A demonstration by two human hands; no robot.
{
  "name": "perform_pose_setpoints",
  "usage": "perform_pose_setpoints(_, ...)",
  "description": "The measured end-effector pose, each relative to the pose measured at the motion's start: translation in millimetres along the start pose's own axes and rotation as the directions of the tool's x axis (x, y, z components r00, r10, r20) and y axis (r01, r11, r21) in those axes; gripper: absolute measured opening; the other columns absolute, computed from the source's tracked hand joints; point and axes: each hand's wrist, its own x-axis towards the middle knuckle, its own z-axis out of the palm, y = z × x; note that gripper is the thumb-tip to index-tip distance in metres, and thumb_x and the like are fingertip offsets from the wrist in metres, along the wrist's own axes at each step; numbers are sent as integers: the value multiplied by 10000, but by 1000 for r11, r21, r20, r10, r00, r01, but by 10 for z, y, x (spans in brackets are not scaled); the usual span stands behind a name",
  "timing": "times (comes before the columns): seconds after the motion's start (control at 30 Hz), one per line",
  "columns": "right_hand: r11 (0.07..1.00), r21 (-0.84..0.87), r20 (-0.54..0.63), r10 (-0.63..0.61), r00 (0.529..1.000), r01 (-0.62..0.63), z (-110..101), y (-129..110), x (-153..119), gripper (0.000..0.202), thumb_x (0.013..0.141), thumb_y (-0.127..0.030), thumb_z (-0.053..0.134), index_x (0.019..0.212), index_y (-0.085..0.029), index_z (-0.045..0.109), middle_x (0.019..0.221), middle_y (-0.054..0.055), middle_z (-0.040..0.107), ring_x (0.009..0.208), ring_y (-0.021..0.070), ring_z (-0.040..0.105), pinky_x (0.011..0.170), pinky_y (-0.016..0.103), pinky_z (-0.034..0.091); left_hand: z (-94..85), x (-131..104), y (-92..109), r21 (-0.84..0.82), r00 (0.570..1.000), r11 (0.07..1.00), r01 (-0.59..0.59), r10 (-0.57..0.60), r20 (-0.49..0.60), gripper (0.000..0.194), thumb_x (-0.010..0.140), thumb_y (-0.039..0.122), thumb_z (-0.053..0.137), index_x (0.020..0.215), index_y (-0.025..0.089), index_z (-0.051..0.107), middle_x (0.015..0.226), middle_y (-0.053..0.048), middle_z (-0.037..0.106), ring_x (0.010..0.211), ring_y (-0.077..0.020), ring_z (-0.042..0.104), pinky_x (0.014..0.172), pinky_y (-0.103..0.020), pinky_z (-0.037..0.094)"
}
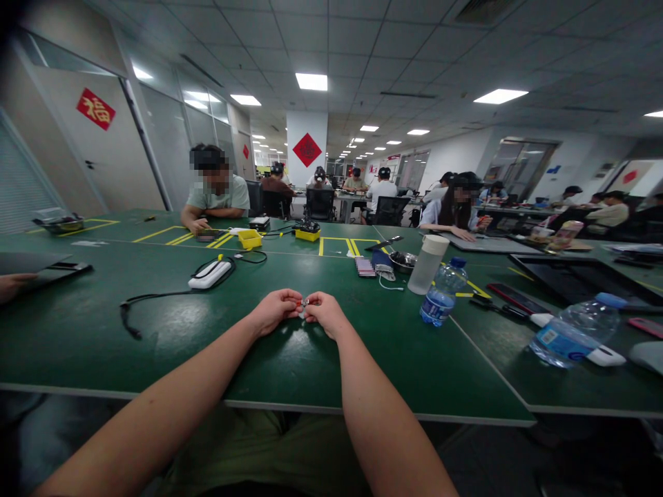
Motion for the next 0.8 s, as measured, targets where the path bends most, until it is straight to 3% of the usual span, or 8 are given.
perform_pose_setpoints(0.47,1000,18,22,-1,1000,0,20,-20,-36,251,609,-122,660,816,-164,526,687,-6,641,535,102,620,471,187,483,13,-30,55,-47,1000,999,-11,11,10,262,672,2,611,916,98,605,777,-82,650,662,-120,638,607,-208,514)
perform_pose_setpoints(0.8,1000,-12,-16,6,1000,-6,21,-7,-8,204,636,-120,634,818,-159,551,676,-1,630,537,105,613,481,207,510,0,-4,29,-62,999,998,-27,25,-31,176,639,8,630,784,106,613,719,-52,637,649,-107,627,648,-213,503)
